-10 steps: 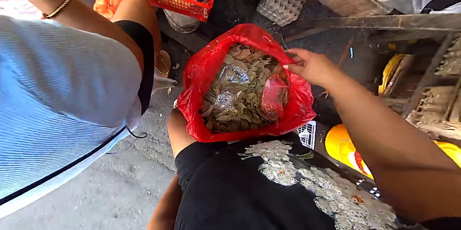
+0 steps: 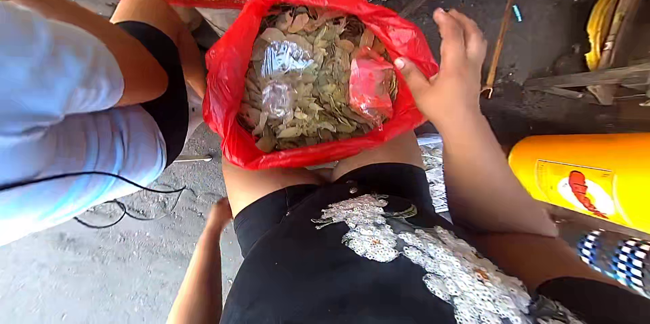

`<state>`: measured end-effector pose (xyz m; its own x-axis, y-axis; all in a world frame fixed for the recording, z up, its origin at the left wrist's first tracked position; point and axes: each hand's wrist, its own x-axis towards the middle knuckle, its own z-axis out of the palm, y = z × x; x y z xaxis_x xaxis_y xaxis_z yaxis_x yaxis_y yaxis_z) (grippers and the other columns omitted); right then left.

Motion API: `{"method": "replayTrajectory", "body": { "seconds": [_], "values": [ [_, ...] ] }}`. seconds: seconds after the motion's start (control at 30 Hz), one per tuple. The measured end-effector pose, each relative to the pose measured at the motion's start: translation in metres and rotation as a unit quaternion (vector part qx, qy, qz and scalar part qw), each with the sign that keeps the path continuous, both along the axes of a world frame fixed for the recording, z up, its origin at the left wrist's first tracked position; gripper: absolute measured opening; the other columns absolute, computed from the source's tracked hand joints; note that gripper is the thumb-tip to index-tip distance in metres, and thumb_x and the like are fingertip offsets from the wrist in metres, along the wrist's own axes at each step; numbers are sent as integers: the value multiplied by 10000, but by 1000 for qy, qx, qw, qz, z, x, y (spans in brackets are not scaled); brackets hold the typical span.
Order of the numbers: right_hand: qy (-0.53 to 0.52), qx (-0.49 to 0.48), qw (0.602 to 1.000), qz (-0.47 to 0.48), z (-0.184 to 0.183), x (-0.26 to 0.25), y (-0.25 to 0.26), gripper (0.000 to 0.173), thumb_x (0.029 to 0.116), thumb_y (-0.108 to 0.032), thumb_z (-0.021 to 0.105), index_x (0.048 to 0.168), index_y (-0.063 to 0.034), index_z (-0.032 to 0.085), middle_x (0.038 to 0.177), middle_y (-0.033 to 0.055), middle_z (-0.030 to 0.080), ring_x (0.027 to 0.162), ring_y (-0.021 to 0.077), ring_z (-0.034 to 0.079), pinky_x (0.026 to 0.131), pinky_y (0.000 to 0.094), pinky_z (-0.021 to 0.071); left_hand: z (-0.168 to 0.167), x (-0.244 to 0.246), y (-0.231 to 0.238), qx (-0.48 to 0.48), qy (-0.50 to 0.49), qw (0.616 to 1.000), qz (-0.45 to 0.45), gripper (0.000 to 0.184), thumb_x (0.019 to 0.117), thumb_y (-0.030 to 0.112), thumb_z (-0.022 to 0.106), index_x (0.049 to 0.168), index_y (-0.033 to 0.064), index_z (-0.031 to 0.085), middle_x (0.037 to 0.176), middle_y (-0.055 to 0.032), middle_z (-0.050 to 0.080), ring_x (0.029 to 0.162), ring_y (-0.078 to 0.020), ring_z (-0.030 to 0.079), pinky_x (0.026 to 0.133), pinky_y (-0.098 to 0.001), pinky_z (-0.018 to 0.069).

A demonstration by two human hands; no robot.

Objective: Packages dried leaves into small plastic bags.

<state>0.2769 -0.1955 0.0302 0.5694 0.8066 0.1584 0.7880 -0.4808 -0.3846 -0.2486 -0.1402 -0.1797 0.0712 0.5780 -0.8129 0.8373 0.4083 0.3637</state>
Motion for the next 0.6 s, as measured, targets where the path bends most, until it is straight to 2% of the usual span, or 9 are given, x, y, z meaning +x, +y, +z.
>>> {"method": "replayTrajectory", "body": {
  "seconds": [0.07, 0.13, 0.2, 0.27, 0.3, 0.37, 0.5, 0.57, 0.6],
  "values": [
    [55, -16, 996, -73, -19, -12, -29, 891, 930, -530, 671, 1603, -66, 316, 1603, 297, 324, 1474, 492, 324, 1181, 631, 312, 36, 19, 29, 130, -24, 991, 18, 417, 1073, 187, 482, 1379, -93, 523, 1267, -306, 632, 1144, -401, 653, 997, -568, 515],
    [116, -66, 985, -112, -30, -8, -46, 914, 940, -506, 685, 1607, -33, 277, 1575, 346, 323, 1428, 549, 359, 1130, 690, 346, 94, 62, 47, 259, -85, 961, 41, 420, 1086, 233, 468, 1344, -87, 551, 1218, -275, 658, 1081, -341, 682, 965, -518, 536],
    [181, -80, 974, -109, -35, 3, -51, 653, 1015, -412, 627, 1485, 13, 471, 1437, 356, 493, 1325, 545, 488, 1067, 715, 393, 140, 105, 55, 308, -119, 943, 47, 522, 1101, 374, 419, 1395, -43, 530, 1260, -263, 648, 1111, -362, 674, 973, -557, 531],
    [288, -18, 953, -97, -42, 11, -48, 409, 1065, -287, 562, 1321, 23, 636, 1293, 300, 633, 1227, 447, 601, 1040, 656, 444, 163, 141, 63, 293, -104, 950, 31, 678, 1062, 544, 427, 1452, -7, 483, 1271, -276, 641, 1120, -413, 665, 957, -614, 531],
    [358, 40, 928, -92, -45, 11, -47, 372, 1075, -258, 545, 1308, 17, 638, 1264, 267, 649, 1172, 382, 631, 1011, 594, 483, 167, 158, 67, 289, -91, 953, 15, 704, 1036, 559, 488, 1408, -39, 517, 1243, -309, 641, 1125, -462, 649, 958, -658, 511],
    [480, 170, 856, -89, -51, 9, -48, 354, 1079, -238, 532, 1340, -8, 600, 1244, 186, 656, 1102, 252, 656, 973, 470, 539, 171, 186, 72, 324, -74, 943, -33, 543, 1062, 428, 507, 1209, -80, 631, 1114, -337, 658, 1070, -502, 644, 930, -697, 484],
    [634, 339, 688, -97, -66, 4, -65, 335, 1102, -148, 435, 1388, 13, 505, 1183, 144, 661, 1023, 185, 681, 904, 388, 591, 187, 198, 48, 362, -135, 922, -33, 458, 1091, 333, 463, 1105, -75, 671, 1045, -269, 684, 1027, -393, 670, 953, -591, 506],
    [662, 351, 655, -99, -67, 1, -63, 337, 1105, -162, 417, 1386, 6, 495, 1162, 132, 660, 1007, 178, 681, 883, 387, 594, 192, 191, 45, 361, -157, 919, -23, 447, 1091, 322, 476, 1015, -76, 665, 934, -232, 667, 912, -347, 662, 877, -562, 515],
    [665, 336, 659, -102, -70, -2, -62, 318, 1100, -163, 427, 1356, 4, 514, 1126, 119, 667, 976, 166, 683, 859, 381, 598, 192, 185, 45, 354, -151, 923, -23, 461, 1098, 325, 460, 980, -77, 652, 896, -225, 651, 876, -344, 650, 849, -560, 508]
  ]
}}
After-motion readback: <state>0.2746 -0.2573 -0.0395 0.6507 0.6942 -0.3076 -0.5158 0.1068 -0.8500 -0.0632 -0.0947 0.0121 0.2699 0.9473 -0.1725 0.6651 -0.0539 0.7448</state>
